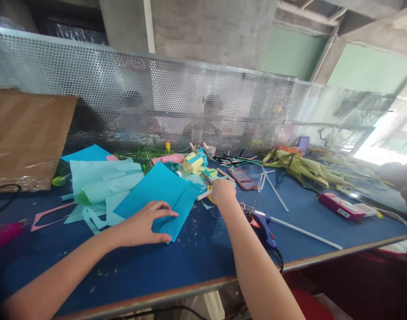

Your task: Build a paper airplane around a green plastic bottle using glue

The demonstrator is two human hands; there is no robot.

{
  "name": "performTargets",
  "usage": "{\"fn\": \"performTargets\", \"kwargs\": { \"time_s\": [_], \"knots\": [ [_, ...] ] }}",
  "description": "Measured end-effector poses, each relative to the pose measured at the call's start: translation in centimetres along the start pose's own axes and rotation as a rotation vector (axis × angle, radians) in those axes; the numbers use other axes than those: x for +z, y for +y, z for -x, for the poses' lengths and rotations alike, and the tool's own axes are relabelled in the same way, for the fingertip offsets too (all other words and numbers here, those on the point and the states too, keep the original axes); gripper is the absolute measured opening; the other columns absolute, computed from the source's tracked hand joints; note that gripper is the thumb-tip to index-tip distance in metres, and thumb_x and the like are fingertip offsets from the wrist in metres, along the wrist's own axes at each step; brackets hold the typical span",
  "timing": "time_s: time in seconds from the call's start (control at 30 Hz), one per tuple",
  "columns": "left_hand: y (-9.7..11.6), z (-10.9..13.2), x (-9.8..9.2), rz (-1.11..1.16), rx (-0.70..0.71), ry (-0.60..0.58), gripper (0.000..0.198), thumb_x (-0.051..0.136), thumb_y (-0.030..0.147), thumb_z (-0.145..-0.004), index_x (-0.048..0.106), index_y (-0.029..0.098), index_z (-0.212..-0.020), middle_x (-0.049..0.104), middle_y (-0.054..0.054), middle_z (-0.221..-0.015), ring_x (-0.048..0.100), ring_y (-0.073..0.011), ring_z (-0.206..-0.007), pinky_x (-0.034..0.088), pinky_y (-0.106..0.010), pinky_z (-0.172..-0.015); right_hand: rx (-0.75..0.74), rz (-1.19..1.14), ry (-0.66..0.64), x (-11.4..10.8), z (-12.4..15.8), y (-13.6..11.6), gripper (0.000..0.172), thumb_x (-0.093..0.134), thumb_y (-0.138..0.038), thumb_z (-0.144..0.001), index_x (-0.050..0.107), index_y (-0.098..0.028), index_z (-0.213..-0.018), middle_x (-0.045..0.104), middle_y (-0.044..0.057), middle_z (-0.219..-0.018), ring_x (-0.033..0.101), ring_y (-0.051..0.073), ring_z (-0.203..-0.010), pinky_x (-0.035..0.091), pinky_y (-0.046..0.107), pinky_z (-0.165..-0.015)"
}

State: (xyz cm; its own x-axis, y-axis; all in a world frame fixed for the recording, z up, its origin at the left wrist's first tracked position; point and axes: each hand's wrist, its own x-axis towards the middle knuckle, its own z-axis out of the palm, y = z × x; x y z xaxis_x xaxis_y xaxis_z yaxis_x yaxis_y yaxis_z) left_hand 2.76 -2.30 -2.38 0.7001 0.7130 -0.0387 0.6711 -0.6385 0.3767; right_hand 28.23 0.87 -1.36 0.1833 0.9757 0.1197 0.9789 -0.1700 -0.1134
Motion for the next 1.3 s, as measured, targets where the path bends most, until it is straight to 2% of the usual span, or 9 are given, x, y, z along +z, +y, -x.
{"fn": "performTargets", "kwargs": {
  "time_s": [0.17, 0.43, 0.53, 0.67, 0.83, 0.93, 1.03, 1.1, 1.3],
  "knots": [
    [0.0, 0.4, -0.4, 0.027, -0.024, -0.071, 0.061, 0.064, 0.059, -0.073, 0.053, 0.038, -0.129, 0.046, -0.006, -0.130, 0.041, -0.0321, -0.122, 0.040, -0.043, -0.098, 0.046, 0.057, -0.118, 1.1, -0.2, 1.3, 0.023, 0.056, -0.026, -0.083, 0.070, -0.014, -0.096, 0.070, 0.018, -0.099, 0.066, 0.029, -0.092, 0.048, 0.033, -0.073],
    [-0.2, 0.4, 0.8, -0.017, 0.010, 0.091, 0.052, 0.057, 0.060, -0.078, 0.060, 0.033, -0.122, 0.052, -0.008, -0.120, 0.047, -0.0306, -0.114, 0.041, -0.046, -0.096, -0.039, 0.022, -0.108, 1.9, -0.7, 1.3, 0.052, 0.055, -0.024, -0.083, 0.046, -0.026, -0.135, 0.061, 0.015, -0.113, 0.059, 0.030, -0.105, 0.043, 0.034, -0.078],
    [0.0, 0.5, 0.7, -0.054, -0.009, 0.084, 0.055, 0.058, 0.061, -0.077, 0.058, 0.033, -0.124, 0.051, -0.009, -0.123, 0.046, -0.0327, -0.116, 0.042, -0.048, -0.095, -0.098, -0.002, -0.080, 2.1, -1.0, 1.4, 0.050, 0.056, -0.019, -0.082, 0.052, -0.034, -0.129, 0.052, 0.013, -0.122, 0.053, 0.030, -0.111, 0.040, 0.034, -0.082],
    [0.3, 0.6, 0.5, -0.089, -0.028, 0.068, 0.056, 0.057, 0.061, -0.077, 0.056, 0.034, -0.126, 0.051, -0.009, -0.126, 0.046, -0.0337, -0.116, 0.044, -0.048, -0.093, -0.173, -0.043, -0.068, 2.5, -1.3, 1.5, 0.043, 0.057, -0.018, -0.081, 0.058, -0.032, -0.122, 0.048, 0.012, -0.124, 0.051, 0.028, -0.113, 0.040, 0.034, -0.084],
    [0.4, 0.8, 0.4, -0.107, -0.057, 0.011, 0.058, 0.051, 0.064, -0.080, 0.051, 0.036, -0.131, 0.047, -0.008, -0.133, 0.042, -0.0353, -0.122, 0.042, -0.050, -0.096, -0.206, -0.096, -0.049, 2.2, -1.1, 1.8, 0.056, 0.060, -0.013, -0.076, 0.050, -0.030, -0.129, 0.050, 0.013, -0.120, 0.048, 0.029, -0.114, 0.039, 0.034, -0.084],
    [0.3, 0.8, 0.4, -0.107, -0.052, 0.012, 0.059, 0.050, 0.064, -0.081, 0.050, 0.036, -0.132, 0.046, -0.008, -0.135, 0.040, -0.0362, -0.124, 0.040, -0.052, -0.098, -0.235, -0.146, -0.040, 1.5, -0.7, 1.4, 0.046, 0.056, -0.016, -0.081, 0.050, -0.024, -0.125, 0.058, 0.010, -0.104, 0.055, 0.025, -0.103, 0.039, 0.030, -0.079],
    [0.2, 0.8, 0.5, -0.100, -0.040, 0.020, 0.059, 0.051, 0.064, -0.081, 0.051, 0.035, -0.132, 0.048, -0.009, -0.133, 0.042, -0.0363, -0.123, 0.041, -0.052, -0.097, -0.268, -0.207, -0.056, 1.2, 0.0, 0.6, 0.030, 0.052, -0.033, -0.087, 0.052, -0.018, -0.113, 0.063, 0.005, -0.084, 0.060, 0.020, -0.080, 0.037, 0.025, -0.065],
    [0.1, 0.7, 0.5, -0.099, -0.041, 0.023, 0.059, 0.051, 0.064, -0.080, 0.051, 0.035, -0.132, 0.048, -0.009, -0.133, 0.042, -0.0365, -0.123, 0.042, -0.052, -0.096, -0.293, -0.230, -0.090, 1.3, 0.4, 0.0, 0.032, 0.060, -0.041, -0.080, 0.056, -0.018, -0.101, 0.063, 0.003, -0.078, 0.059, 0.019, -0.071, 0.034, 0.024, -0.057],
    [0.2, 0.8, 0.7, -0.096, -0.018, 0.049, 0.058, 0.052, 0.062, -0.080, 0.053, 0.033, -0.131, 0.049, -0.010, -0.131, 0.044, -0.0352, -0.120, 0.041, -0.051, -0.096, -0.322, -0.256, -0.105, 1.7, 0.9, -0.3, 0.024, 0.065, -0.018, -0.070, 0.058, -0.018, -0.092, 0.063, 0.001, -0.071, 0.056, 0.016, -0.064, 0.029, 0.022, -0.053]
  ]
}}
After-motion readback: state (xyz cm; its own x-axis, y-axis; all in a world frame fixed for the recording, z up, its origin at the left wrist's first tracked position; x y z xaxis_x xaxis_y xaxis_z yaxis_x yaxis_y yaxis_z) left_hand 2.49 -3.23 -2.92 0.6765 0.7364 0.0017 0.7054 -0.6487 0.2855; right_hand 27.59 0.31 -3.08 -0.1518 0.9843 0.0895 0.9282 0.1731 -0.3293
